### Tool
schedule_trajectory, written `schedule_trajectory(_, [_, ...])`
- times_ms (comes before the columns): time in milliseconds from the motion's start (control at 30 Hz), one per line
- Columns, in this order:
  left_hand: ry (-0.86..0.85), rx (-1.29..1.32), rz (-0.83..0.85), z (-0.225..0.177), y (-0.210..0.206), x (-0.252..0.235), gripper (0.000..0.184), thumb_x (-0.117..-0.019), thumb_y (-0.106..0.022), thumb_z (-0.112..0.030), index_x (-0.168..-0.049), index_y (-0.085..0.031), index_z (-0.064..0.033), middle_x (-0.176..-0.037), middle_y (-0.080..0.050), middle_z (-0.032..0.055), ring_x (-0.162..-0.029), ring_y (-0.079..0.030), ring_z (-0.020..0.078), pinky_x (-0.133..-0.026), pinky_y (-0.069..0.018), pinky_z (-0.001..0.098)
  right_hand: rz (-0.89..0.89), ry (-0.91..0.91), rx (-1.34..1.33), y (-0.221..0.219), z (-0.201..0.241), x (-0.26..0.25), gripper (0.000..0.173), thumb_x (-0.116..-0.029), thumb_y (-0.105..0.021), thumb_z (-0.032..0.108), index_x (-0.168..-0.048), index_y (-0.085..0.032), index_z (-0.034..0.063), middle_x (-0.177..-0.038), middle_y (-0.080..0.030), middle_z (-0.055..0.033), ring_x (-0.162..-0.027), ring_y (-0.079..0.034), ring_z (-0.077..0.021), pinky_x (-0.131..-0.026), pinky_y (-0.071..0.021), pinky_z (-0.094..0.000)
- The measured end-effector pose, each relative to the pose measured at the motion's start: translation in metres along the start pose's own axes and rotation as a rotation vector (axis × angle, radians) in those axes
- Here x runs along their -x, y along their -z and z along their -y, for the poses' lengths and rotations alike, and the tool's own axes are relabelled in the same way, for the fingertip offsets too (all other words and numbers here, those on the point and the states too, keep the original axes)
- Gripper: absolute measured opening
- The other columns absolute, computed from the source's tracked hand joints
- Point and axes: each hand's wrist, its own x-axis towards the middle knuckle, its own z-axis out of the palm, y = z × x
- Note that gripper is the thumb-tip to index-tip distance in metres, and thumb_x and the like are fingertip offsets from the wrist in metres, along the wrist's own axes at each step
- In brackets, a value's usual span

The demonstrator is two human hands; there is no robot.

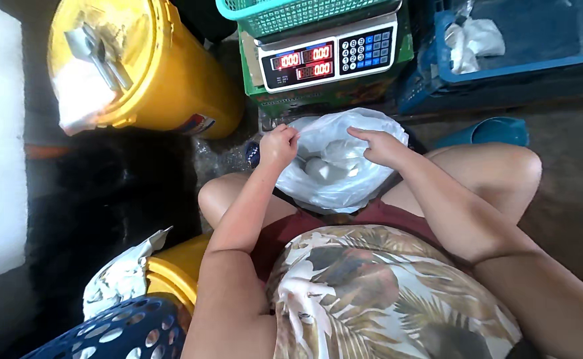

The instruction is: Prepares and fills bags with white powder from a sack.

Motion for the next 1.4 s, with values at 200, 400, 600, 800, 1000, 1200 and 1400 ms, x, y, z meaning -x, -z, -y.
schedule_trajectory(200, [-0.164,-0.029,-0.307,0.006,-0.016,0.016,0.018,-0.0969,-0.064,-0.013,-0.093,-0.079,-0.0041,-0.087,-0.073,0.0156,-0.078,-0.072,0.0317,-0.069,-0.0567,0.0487,-0.007,0.004,0.006,0.0,-0.001,0.0,0.077,-0.0852,-0.055,-0.017,-0.156,-0.044,0.0109,-0.16,-0.044,-0.012,-0.146,-0.045,-0.0329,-0.118,-0.036,-0.0565])
schedule_trajectory(400, [-0.149,-0.039,-0.341,0.008,-0.012,0.019,0.018,-0.0974,-0.063,-0.013,-0.093,-0.078,-0.0039,-0.087,-0.073,0.0157,-0.079,-0.072,0.0315,-0.073,-0.0561,0.0497,0.015,-0.011,0.006,0.003,0.004,-0.001,0.078,-0.0852,-0.055,-0.016,-0.157,-0.043,0.0115,-0.161,-0.042,-0.011,-0.146,-0.044,-0.0325,-0.119,-0.0352,-0.0573])
schedule_trajectory(600, [-0.09,-0.05,-0.315,0.006,-0.008,0.016,0.02,-0.0988,-0.06,-0.012,-0.096,-0.076,-0.0014,-0.09,-0.073,0.0176,-0.083,-0.072,0.0342,-0.075,-0.0562,0.0522,-0.008,-0.008,-0.02,0.002,0.004,0.001,0.078,-0.0849,-0.055,-0.017,-0.156,-0.043,0.0106,-0.161,-0.043,-0.013,-0.146,-0.043,-0.0349,-0.119,-0.0343,-0.0588])
schedule_trajectory(800, [-0.011,-0.141,-0.22,0.001,-0.005,0.01,0.018,-0.0945,-0.057,-0.011,-0.097,-0.073,-0.002,-0.1,-0.072,0.0188,-0.097,-0.07,0.0365,-0.088,-0.0518,0.0551,-0.003,-0.011,-0.016,0.001,0.001,-0.001,0.078,-0.0843,-0.055,-0.017,-0.156,-0.043,0.0108,-0.162,-0.041,-0.009,-0.147,-0.043,-0.0319,-0.119,-0.0348,-0.0578])
schedule_trajectory(1000, [0.209,-0.084,0.348,-0.016,-0.012,-0.016,0.098,-0.0851,-0.081,-0.048,-0.16,-0.032,-0.0067,-0.149,-0.053,0.0241,-0.14,-0.048,0.0405,-0.12,-0.0295,0.0597,-0.002,0.001,-0.003,0.0,0.004,-0.002,0.078,-0.0844,-0.056,-0.017,-0.156,-0.044,0.0107,-0.162,-0.042,-0.0075,-0.146,-0.045,-0.031,-0.118,-0.0361,-0.0581])
schedule_trajectory(1200, [0.038,-0.238,-0.027,-0.011,-0.014,-0.046,0.02,-0.0933,-0.061,-0.013,-0.1,-0.075,-0.0005,-0.102,-0.076,0.0187,-0.104,-0.071,0.0374,-0.104,-0.0442,0.0584,0.029,-0.035,0.002,0.005,0.012,-0.001,0.077,-0.0861,-0.054,-0.017,-0.157,-0.042,0.0107,-0.163,-0.04,-0.0079,-0.147,-0.043,-0.0302,-0.119,-0.0351,-0.0555])
schedule_trajectory(1400, [0.078,-0.244,-0.046,0.003,0.002,-0.054,0.019,-0.092,-0.061,-0.011,-0.101,-0.073,-0.0004,-0.105,-0.075,0.0198,-0.108,-0.069,0.0393,-0.102,-0.0434,0.061,0.007,-0.026,-0.018,0.005,0.005,-0.006,0.079,-0.0848,-0.056,-0.017,-0.158,-0.041,0.0105,-0.164,-0.039,-0.0076,-0.147,-0.044,-0.0317,-0.118,-0.0361,-0.0575])
